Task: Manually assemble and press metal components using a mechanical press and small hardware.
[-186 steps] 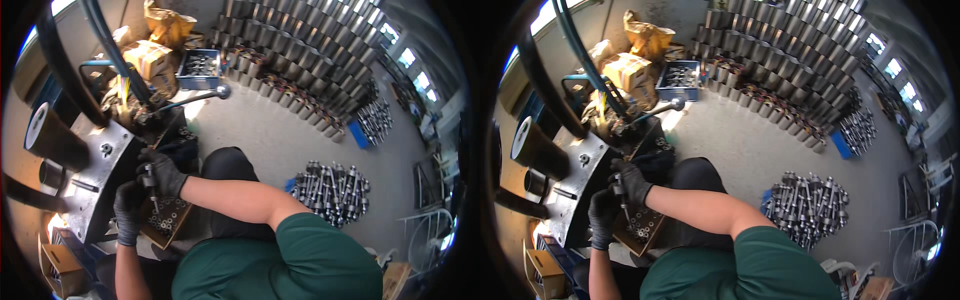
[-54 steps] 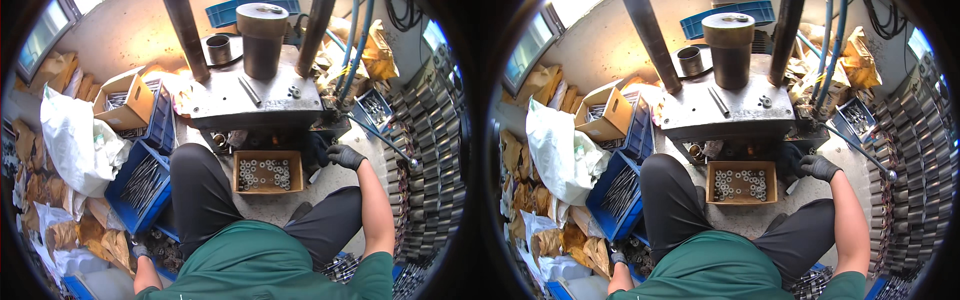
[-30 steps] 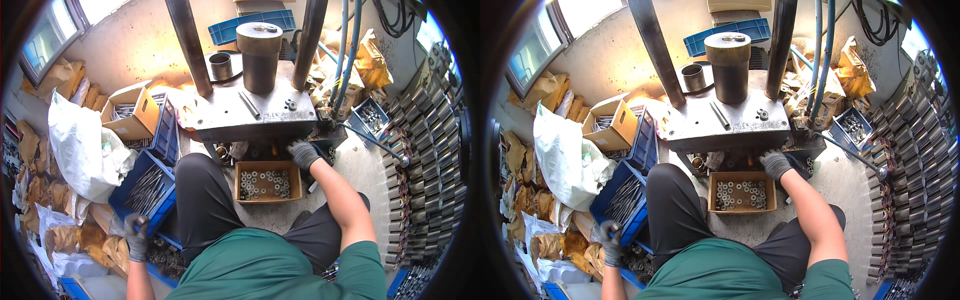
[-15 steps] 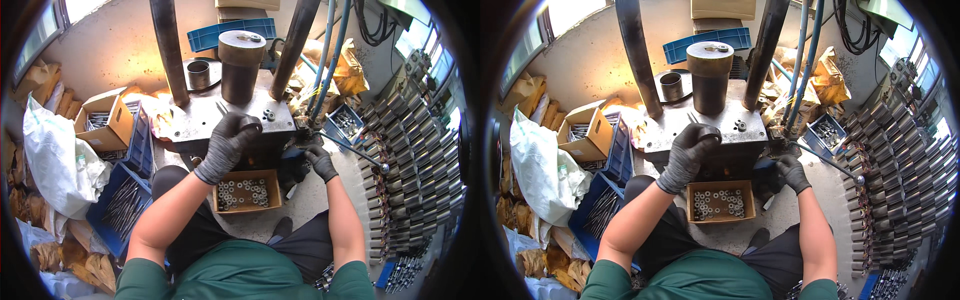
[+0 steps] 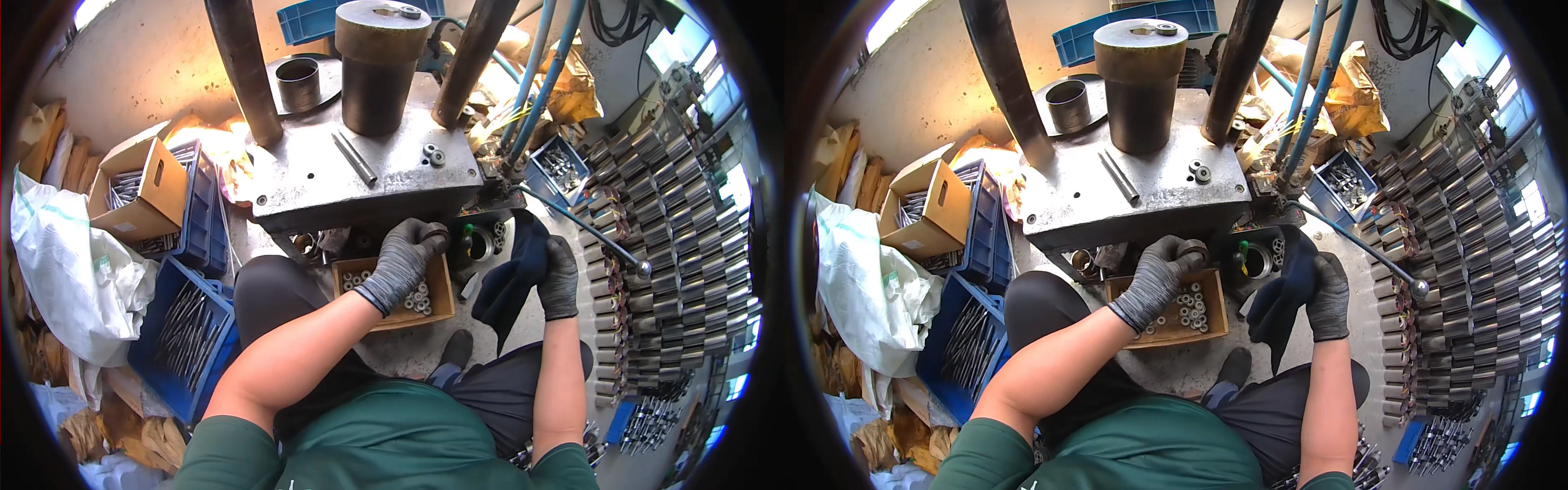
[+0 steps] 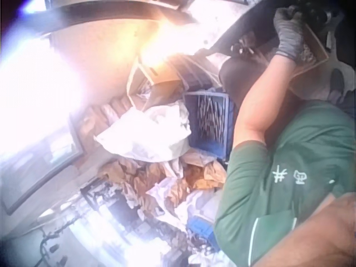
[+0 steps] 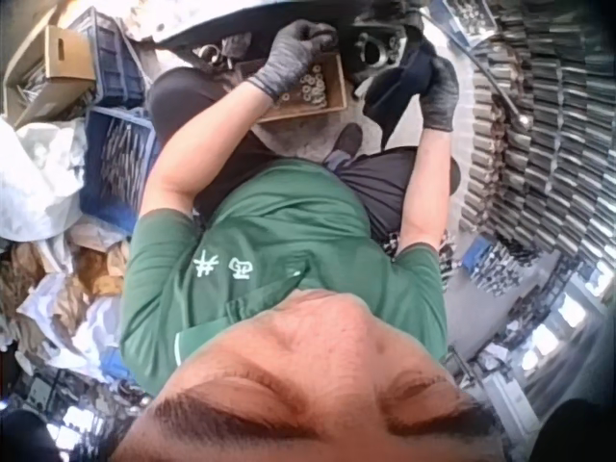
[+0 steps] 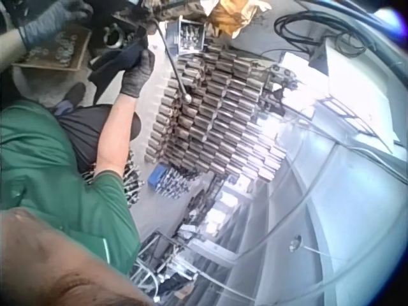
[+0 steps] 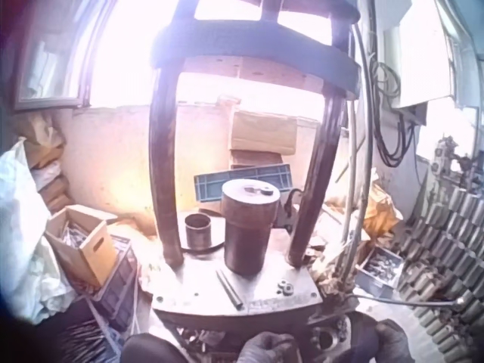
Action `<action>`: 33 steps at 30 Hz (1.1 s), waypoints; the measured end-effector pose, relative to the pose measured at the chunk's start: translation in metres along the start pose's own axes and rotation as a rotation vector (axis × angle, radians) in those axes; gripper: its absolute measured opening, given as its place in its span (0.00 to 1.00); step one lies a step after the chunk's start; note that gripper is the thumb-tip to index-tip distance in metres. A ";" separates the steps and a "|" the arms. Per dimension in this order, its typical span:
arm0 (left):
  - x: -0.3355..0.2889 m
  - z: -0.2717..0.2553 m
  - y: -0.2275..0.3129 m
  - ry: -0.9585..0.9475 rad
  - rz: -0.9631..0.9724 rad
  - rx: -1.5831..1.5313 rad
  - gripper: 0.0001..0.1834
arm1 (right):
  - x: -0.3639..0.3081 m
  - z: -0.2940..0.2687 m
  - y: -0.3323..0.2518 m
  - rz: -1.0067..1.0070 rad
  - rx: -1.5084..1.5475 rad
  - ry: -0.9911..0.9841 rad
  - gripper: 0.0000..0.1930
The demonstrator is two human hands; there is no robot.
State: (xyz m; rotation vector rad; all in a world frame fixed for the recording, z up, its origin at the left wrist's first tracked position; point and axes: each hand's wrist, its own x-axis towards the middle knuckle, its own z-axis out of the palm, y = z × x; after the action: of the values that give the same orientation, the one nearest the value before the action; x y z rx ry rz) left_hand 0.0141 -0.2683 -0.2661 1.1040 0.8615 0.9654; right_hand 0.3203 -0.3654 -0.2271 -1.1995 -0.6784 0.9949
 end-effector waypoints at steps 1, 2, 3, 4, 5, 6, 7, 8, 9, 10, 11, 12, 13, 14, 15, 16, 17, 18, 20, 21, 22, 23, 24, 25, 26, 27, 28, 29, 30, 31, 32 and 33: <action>-0.002 0.000 -0.001 -0.004 -0.040 0.077 0.11 | -0.002 0.009 -0.002 -0.008 0.022 -0.045 0.10; -0.004 0.001 -0.001 0.006 -0.044 0.083 0.11 | -0.004 0.017 -0.004 -0.016 0.044 -0.091 0.10; -0.005 0.003 0.000 0.004 -0.021 0.193 0.11 | -0.007 0.023 -0.009 -0.053 0.041 -0.156 0.11; -0.007 0.003 -0.001 0.008 0.000 0.307 0.11 | -0.011 0.036 -0.011 -0.045 0.049 -0.163 0.11; -0.008 0.002 -0.002 0.009 0.023 0.312 0.12 | -0.016 0.053 -0.012 -0.099 0.083 -0.218 0.12; -0.008 0.002 -0.002 0.011 0.018 0.315 0.12 | -0.020 0.065 -0.010 -0.156 0.113 -0.267 0.13; -0.009 0.001 0.000 0.028 0.055 0.446 0.14 | -0.020 0.075 -0.006 -0.160 0.143 -0.352 0.14; -0.009 0.000 -0.001 0.042 0.092 0.578 0.17 | -0.023 0.089 -0.005 -0.153 0.117 -0.437 0.14; -0.007 -0.002 -0.012 0.048 0.088 0.584 0.17 | -0.025 0.100 -0.002 -0.071 0.136 -0.486 0.15; -0.006 -0.005 -0.028 0.061 0.156 0.479 0.19 | -0.027 0.109 0.002 0.010 0.156 -0.534 0.16; -0.004 -0.009 -0.043 0.074 0.223 0.374 0.21 | -0.029 0.121 0.005 0.014 0.166 -0.538 0.16; -0.005 -0.004 -0.023 0.064 0.215 0.379 0.21 | -0.029 0.128 0.011 0.128 0.071 -0.411 0.19; -0.008 0.005 0.021 -0.045 0.292 0.651 0.19 | -0.028 0.131 0.014 0.241 -0.023 -0.283 0.21; -0.010 0.010 0.046 -0.152 0.372 0.923 0.17 | -0.025 0.130 0.025 0.243 -0.018 -0.279 0.21; -0.008 0.010 0.036 -0.156 0.374 0.927 0.17 | -0.019 0.127 0.041 0.165 -0.169 -0.267 0.23; -0.003 0.009 0.020 -0.092 0.397 0.927 0.19 | -0.016 0.131 0.049 0.089 -0.319 -0.257 0.25; 0.001 0.007 0.005 -0.029 0.420 0.924 0.21 | -0.017 0.136 0.052 0.013 -0.472 -0.258 0.28; 0.003 0.010 0.010 -0.040 0.418 0.926 0.21 | -0.018 0.139 0.055 0.017 -0.468 -0.249 0.28; 0.004 0.016 0.028 -0.032 0.283 0.991 0.22 | -0.023 0.144 0.061 0.277 -0.121 -0.381 0.31; 0.004 0.017 0.025 -0.039 0.280 0.993 0.22 | -0.027 0.148 0.061 0.359 -0.025 -0.370 0.33; 0.004 0.018 0.019 0.028 0.384 0.927 0.21 | -0.028 0.148 0.062 0.361 -0.022 -0.362 0.33; 0.004 0.019 0.015 0.095 0.486 0.856 0.19 | -0.027 0.147 0.063 0.366 0.004 -0.369 0.31; 0.004 0.018 0.016 0.087 0.482 0.857 0.19 | -0.026 0.147 0.064 0.373 0.032 -0.377 0.30; 0.002 0.016 0.017 0.018 0.478 0.839 0.18 | -0.028 0.146 0.067 0.376 0.035 -0.370 0.30; 0.001 0.016 0.019 -0.050 0.474 0.819 0.17 | -0.030 0.146 0.071 0.290 -0.001 -0.364 0.27; 0.001 0.019 0.021 -0.056 0.473 0.816 0.17 | -0.031 0.145 0.073 0.202 -0.041 -0.358 0.25; 0.001 0.023 0.024 -0.043 0.431 0.827 0.18 | -0.032 0.146 0.073 0.203 -0.043 -0.353 0.25; 0.002 0.026 0.027 -0.029 0.390 0.838 0.19 | -0.033 0.146 0.071 0.118 -0.095 -0.340 0.23; 0.002 0.028 0.030 -0.031 0.389 0.835 0.19 | -0.034 0.146 0.070 0.033 -0.146 -0.328 0.22; 0.003 0.030 0.032 -0.056 0.373 0.866 0.20 | -0.034 0.144 0.073 0.034 -0.149 -0.326 0.22; 0.003 0.032 0.033 -0.080 0.358 0.897 0.21 | -0.033 0.140 0.077 -0.054 -0.204 -0.295 0.20; 0.000 0.034 0.024 -0.078 0.358 0.895 0.21 | -0.032 0.138 0.079 -0.143 -0.258 -0.268 0.20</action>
State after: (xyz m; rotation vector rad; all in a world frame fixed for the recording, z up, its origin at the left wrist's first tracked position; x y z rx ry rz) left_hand 0.0406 -0.2753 -0.2347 2.1005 1.0857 0.8146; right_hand 0.1666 -0.3296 -0.2652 -1.2309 -1.1165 0.9765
